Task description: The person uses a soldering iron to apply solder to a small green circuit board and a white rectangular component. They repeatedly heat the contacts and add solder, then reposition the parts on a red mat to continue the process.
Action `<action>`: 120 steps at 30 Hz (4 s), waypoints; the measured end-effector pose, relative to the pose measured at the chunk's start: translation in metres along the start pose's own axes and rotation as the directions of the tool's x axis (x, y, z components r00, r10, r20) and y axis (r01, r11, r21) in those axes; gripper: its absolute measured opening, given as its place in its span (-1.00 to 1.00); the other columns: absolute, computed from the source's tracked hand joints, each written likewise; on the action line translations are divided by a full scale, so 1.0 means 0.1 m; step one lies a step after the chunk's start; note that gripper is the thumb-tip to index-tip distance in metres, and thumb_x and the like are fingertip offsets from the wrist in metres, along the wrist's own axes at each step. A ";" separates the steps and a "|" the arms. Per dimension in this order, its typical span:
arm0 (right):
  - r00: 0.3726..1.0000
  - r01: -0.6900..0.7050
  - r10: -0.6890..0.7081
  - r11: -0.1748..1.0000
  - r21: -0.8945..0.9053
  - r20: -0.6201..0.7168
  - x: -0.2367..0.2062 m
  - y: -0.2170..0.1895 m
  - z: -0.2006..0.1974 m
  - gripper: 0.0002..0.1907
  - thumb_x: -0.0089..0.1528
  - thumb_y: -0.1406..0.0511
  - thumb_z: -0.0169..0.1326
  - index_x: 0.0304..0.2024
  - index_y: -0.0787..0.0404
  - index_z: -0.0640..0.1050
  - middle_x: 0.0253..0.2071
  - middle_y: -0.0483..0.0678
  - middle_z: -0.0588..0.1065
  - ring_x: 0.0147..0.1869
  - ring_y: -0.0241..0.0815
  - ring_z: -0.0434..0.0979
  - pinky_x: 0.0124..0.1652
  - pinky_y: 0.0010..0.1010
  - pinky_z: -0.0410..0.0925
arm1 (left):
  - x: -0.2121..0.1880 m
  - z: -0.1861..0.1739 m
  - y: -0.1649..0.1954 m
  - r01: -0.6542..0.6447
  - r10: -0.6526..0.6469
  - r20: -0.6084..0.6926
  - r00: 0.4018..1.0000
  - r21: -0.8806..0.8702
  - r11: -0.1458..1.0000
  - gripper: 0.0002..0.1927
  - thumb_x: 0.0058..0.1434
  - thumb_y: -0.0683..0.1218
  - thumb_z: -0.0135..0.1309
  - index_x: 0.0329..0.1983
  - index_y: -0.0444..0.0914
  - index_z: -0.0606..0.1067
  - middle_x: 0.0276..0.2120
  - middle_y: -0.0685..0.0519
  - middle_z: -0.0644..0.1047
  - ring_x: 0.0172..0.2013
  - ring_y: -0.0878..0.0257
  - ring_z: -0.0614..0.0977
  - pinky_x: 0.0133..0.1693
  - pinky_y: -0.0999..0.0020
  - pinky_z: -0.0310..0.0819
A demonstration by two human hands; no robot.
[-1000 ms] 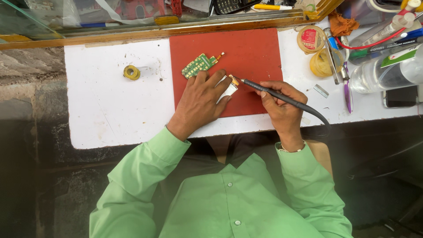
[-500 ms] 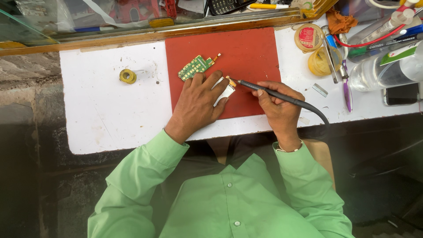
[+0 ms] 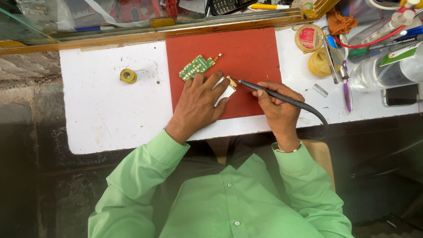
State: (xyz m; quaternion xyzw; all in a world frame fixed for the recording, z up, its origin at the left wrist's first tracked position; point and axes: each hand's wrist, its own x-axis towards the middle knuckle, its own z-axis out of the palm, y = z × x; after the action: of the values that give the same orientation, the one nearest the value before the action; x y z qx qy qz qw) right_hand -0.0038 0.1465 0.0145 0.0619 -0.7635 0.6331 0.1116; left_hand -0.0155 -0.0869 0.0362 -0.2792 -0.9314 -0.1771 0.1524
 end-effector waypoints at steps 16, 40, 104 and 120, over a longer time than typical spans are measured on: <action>1.000 0.028 -0.028 1.000 -0.002 0.002 -0.02 0.04 0.03 -0.78 0.35 0.43 0.18 0.00 0.48 0.57 -0.20 0.06 0.65 -0.21 -0.37 0.62 -0.21 -0.67 0.47 | -0.01 0.02 -0.01 0.005 -0.005 0.005 1.000 -0.010 1.000 -0.54 0.22 0.00 0.18 0.17 -0.22 0.52 0.13 0.05 0.45 -0.14 0.11 0.42 -0.10 0.17 0.37; 0.998 0.065 -0.066 0.997 -0.037 -0.014 0.00 0.03 0.06 -0.81 0.35 0.46 0.18 0.00 0.47 0.59 -0.20 0.06 0.65 -0.17 -0.33 0.64 -0.15 -0.63 0.50 | 0.00 0.02 -0.02 0.001 -0.001 0.002 1.000 0.004 1.000 -0.54 0.23 0.01 0.17 0.18 -0.22 0.52 0.14 0.05 0.45 -0.14 0.11 0.41 -0.11 0.18 0.37; 0.995 0.100 -0.099 0.995 0.014 -0.026 -0.08 0.06 0.01 -0.82 0.32 0.51 0.16 -0.04 0.53 0.56 -0.19 0.14 0.62 -0.14 -0.23 0.66 -0.15 -0.54 0.53 | -0.01 0.06 0.01 0.013 -0.013 -0.029 0.999 -0.008 1.000 -0.55 0.23 -0.01 0.19 0.18 -0.19 0.51 0.14 0.05 0.45 -0.12 0.11 0.43 -0.11 0.17 0.39; 0.993 0.105 -0.107 0.994 -0.036 -0.045 -0.09 0.00 0.04 -0.83 0.30 0.54 0.15 -0.04 0.50 0.58 -0.20 0.12 0.63 -0.14 -0.22 0.67 -0.15 -0.53 0.53 | 0.00 0.06 0.00 0.002 -0.003 -0.048 0.999 -0.019 1.000 -0.58 0.20 -0.04 0.19 0.14 -0.13 0.52 0.12 0.06 0.45 -0.11 0.10 0.43 -0.12 0.15 0.37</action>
State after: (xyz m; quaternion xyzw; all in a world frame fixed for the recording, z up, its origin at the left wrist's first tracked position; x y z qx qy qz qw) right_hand 0.0049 0.1421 0.0116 0.0856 -0.7667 0.6148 0.1641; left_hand -0.0167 -0.0841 0.0310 -0.2750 -0.9261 -0.1928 0.1716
